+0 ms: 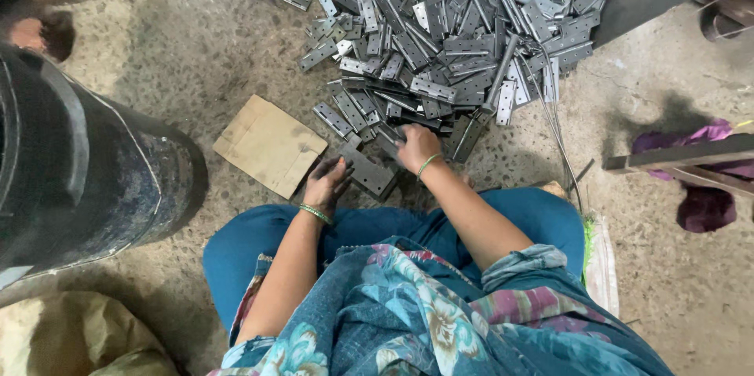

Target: The person sits on the floor and repeatedly picks up small metal brackets and rods from a large pile. They insert the rods into the brackets by hand and place the assembled units into a nearby black bucket. Other workers are visible in the background performing similar tasks.

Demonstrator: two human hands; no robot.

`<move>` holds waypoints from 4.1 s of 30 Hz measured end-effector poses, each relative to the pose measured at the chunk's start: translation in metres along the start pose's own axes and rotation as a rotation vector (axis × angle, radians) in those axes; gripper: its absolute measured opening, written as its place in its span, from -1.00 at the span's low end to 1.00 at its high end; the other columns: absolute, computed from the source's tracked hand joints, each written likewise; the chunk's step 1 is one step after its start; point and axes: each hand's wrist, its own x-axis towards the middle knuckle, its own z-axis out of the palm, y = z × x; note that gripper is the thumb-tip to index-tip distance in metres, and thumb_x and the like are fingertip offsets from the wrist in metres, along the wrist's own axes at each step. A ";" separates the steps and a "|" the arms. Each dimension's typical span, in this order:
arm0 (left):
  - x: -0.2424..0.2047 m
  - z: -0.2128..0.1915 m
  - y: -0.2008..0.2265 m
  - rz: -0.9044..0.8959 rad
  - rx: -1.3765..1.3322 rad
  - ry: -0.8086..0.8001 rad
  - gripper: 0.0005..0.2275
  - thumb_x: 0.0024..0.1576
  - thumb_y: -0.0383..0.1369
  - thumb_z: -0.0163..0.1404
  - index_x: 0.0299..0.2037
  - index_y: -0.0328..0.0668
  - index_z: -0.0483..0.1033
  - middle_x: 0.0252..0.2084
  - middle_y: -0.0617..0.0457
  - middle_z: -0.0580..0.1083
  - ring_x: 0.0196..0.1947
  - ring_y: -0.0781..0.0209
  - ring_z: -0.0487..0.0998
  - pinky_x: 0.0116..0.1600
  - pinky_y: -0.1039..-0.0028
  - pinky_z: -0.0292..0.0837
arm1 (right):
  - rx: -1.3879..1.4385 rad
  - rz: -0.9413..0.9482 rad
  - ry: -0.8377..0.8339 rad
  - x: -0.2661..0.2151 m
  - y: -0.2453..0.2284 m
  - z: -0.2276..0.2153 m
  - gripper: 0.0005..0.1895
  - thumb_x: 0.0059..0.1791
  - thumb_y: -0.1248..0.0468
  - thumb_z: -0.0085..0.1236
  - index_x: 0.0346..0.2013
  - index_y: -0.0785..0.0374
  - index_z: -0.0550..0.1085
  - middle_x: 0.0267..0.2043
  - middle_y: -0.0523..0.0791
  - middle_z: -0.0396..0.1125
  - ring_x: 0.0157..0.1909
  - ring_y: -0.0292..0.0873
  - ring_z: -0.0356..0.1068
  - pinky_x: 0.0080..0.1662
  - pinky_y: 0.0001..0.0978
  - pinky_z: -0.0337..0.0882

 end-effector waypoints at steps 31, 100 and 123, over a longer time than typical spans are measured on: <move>0.041 -0.007 0.060 0.039 -0.498 0.163 -0.62 0.17 -0.15 0.10 0.07 -0.23 0.47 -0.09 -0.03 0.57 -0.11 0.01 0.60 0.00 0.13 0.53 | -0.681 -0.234 -0.244 0.167 -0.059 0.087 -0.70 -0.01 0.24 -0.04 -0.06 0.13 0.57 0.28 0.03 0.23 0.42 0.14 0.05 0.28 0.13 0.15; 0.036 -0.035 0.027 0.296 -0.666 0.167 -0.78 0.18 -0.55 -0.04 0.02 -0.32 0.48 -0.14 -0.12 0.61 -0.19 -0.04 0.64 -0.10 0.12 0.59 | 0.763 -0.049 -0.040 -0.059 -0.053 0.042 -0.58 0.14 0.04 0.01 -0.12 0.38 0.58 -0.38 -0.18 0.45 -0.32 -0.37 0.30 -0.24 -0.41 0.38; -0.012 -0.018 0.041 0.311 -0.458 0.189 -0.72 -0.05 -0.55 0.23 -0.13 -0.32 0.52 -0.28 -0.06 0.60 -0.32 0.01 0.65 -0.22 0.17 0.58 | 0.435 0.242 -0.064 -0.077 -0.051 0.040 -0.50 0.11 -0.01 -0.02 -0.28 0.42 0.57 -0.51 0.08 0.42 -0.42 -0.22 0.26 -0.27 -0.22 0.38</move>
